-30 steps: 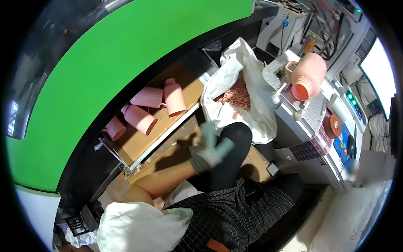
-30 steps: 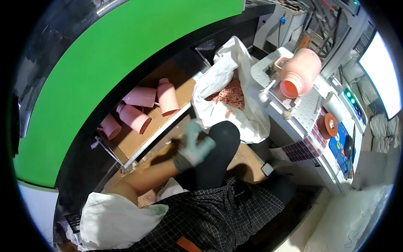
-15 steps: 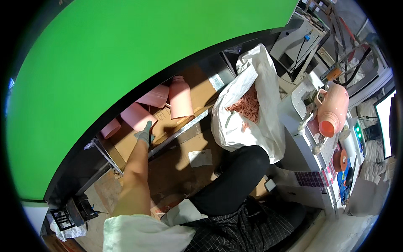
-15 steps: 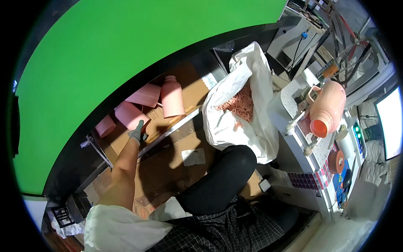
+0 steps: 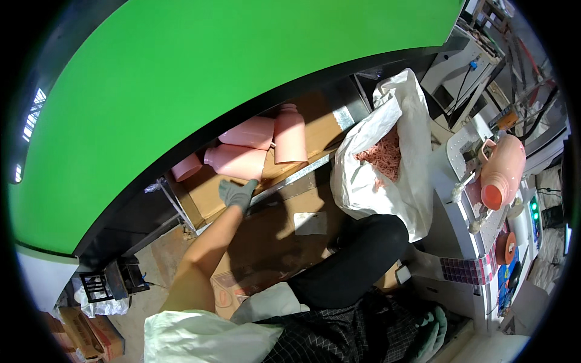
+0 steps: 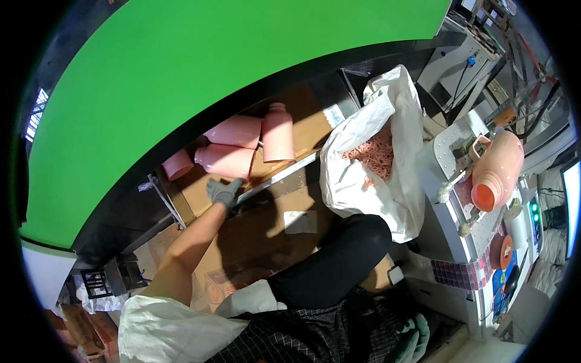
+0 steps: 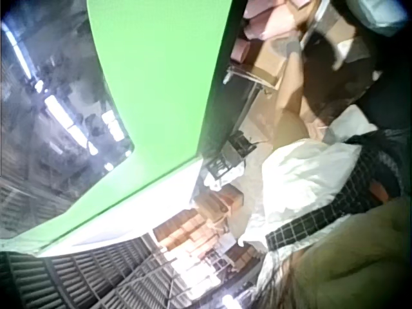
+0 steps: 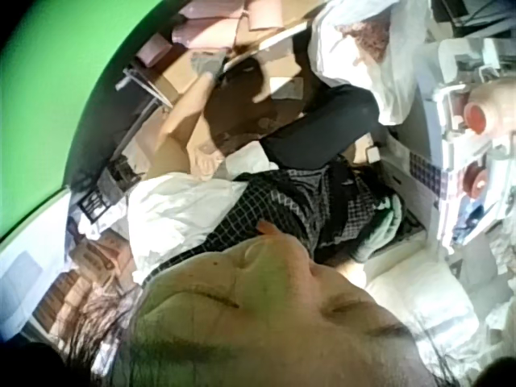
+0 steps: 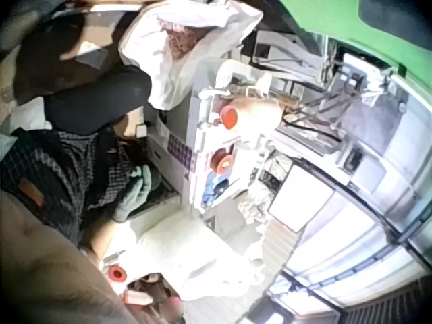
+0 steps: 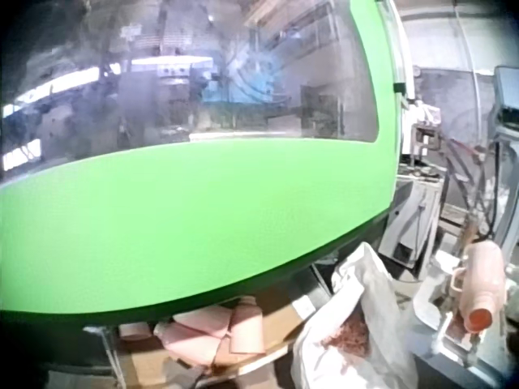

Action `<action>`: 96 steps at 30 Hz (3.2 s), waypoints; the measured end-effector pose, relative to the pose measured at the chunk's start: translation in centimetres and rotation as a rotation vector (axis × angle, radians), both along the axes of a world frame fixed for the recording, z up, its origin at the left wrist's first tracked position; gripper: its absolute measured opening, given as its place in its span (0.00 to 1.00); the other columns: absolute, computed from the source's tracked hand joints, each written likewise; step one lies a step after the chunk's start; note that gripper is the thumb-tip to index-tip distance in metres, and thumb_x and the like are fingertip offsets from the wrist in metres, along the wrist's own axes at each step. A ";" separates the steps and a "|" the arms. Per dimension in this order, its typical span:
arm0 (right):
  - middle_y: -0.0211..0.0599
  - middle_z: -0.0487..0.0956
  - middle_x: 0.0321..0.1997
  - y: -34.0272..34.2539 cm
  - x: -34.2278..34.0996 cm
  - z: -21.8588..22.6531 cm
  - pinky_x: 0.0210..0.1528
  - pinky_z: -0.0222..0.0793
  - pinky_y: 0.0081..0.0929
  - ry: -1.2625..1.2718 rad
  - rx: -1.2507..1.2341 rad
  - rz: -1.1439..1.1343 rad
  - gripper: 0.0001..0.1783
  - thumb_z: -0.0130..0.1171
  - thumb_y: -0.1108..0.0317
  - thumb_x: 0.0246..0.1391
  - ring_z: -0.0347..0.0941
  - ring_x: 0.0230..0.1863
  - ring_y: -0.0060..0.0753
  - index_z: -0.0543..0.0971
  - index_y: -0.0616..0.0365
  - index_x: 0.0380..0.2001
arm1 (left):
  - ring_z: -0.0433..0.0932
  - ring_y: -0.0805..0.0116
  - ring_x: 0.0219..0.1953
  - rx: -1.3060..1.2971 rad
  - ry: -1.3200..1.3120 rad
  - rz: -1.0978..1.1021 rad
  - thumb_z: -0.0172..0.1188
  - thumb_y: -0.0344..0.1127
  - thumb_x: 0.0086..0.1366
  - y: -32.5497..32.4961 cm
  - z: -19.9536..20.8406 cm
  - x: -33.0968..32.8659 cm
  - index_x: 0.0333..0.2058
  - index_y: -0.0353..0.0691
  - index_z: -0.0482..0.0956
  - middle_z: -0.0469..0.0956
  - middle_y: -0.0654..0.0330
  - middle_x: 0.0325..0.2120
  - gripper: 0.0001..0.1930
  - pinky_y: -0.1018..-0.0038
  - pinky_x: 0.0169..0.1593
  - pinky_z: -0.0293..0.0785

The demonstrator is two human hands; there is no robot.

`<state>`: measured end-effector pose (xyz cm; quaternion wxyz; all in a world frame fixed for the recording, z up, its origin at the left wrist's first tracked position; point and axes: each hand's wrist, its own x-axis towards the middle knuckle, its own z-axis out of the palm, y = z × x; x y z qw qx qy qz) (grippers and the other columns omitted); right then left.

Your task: The person assembles pink plastic pitchers by inserting a white circular seal into the opening and screwing on a red lid. The person handles the pitchers one at a time, placing the finished units into a cardboard box.

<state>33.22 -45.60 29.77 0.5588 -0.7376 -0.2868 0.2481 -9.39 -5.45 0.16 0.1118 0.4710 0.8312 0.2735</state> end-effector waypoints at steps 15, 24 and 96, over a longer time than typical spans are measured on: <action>0.48 0.82 0.59 -1.0 -0.3 -5.4 0.63 0.72 0.42 -0.442 -0.233 0.040 0.24 0.44 0.58 0.75 0.79 0.57 0.46 0.78 0.64 0.61 | 0.82 0.60 0.45 -0.522 1.042 -0.965 0.58 0.36 0.65 -1.8 19.6 3.5 0.39 0.50 0.89 0.87 0.61 0.36 0.10 0.54 0.48 0.71; 0.44 0.71 0.69 4.7 -3.2 -4.6 0.64 0.70 0.40 0.654 0.504 -0.068 0.42 0.57 0.47 0.63 0.71 0.62 0.40 0.64 0.61 0.72 | 0.73 0.52 0.61 0.213 -0.657 -1.603 0.71 0.41 0.65 -18.7 27.8 14.6 0.57 0.41 0.81 0.80 0.50 0.54 0.23 0.56 0.62 0.71; 0.49 0.80 0.57 8.7 6.0 -3.8 0.51 0.76 0.34 -0.378 0.145 -0.152 0.34 0.71 0.62 0.56 0.80 0.52 0.43 0.75 0.59 0.65 | 0.81 0.51 0.52 0.225 -0.491 -2.187 0.81 0.48 0.44 -26.2 27.9 31.3 0.49 0.40 0.81 0.82 0.51 0.48 0.34 0.53 0.58 0.76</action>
